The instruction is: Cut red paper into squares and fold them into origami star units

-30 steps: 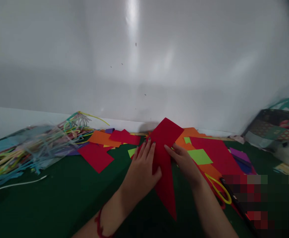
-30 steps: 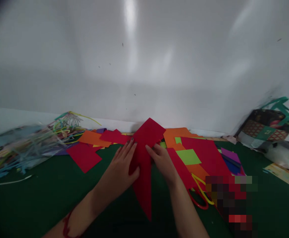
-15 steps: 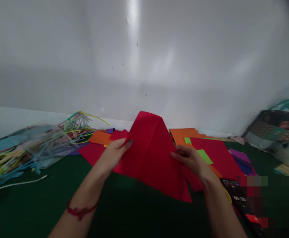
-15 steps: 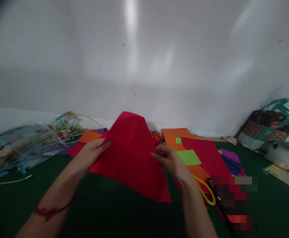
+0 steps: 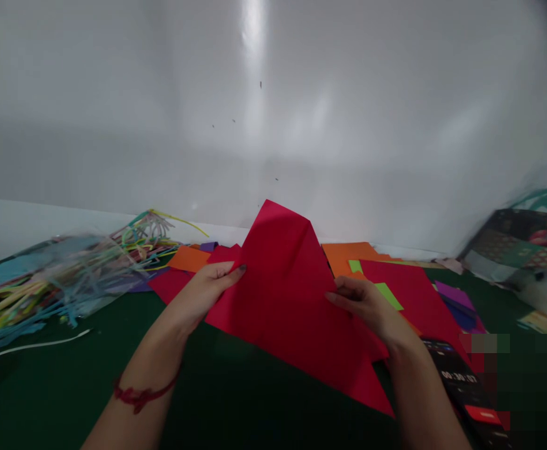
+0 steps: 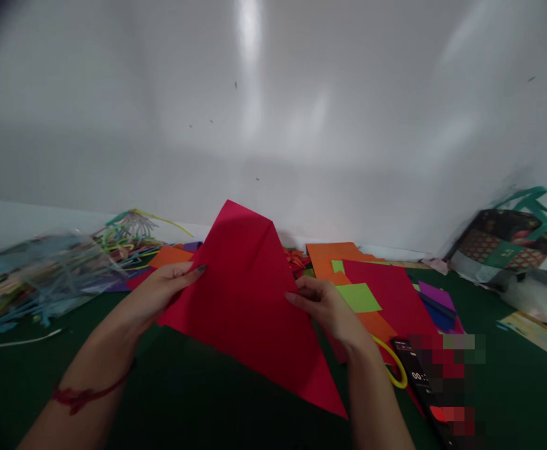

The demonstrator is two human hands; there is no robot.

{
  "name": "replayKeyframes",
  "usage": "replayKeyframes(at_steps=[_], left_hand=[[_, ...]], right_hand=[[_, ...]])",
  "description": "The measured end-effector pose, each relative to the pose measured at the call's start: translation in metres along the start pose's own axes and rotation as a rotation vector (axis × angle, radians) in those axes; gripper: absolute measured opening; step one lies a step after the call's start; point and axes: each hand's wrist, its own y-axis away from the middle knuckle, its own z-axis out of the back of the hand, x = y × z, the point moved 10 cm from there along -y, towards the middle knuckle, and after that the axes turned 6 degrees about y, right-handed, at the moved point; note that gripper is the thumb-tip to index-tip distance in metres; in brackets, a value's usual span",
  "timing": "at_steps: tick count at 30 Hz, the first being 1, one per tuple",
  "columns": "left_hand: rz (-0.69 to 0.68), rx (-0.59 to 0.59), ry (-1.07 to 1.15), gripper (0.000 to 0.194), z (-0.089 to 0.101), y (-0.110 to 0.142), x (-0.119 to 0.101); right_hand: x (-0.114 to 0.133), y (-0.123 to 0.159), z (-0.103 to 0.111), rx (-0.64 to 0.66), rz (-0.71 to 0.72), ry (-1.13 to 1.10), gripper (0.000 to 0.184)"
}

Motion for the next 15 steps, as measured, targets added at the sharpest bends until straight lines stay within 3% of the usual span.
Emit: replayKeyframes(at_steps=[9,15], left_hand=[[-0.082,-0.110,-0.074,0.028,0.0050,-0.0007,-0.0074],[-0.081,-0.110,0.074,0.033,0.0006,-0.0031,-0.0023]], right_hand=[[-0.0031,-0.0043,0.0025,-0.052,-0.013,0.004,0.022],[-0.0057,-0.0067,0.0009,-0.048,-0.010,0.071,0.021]])
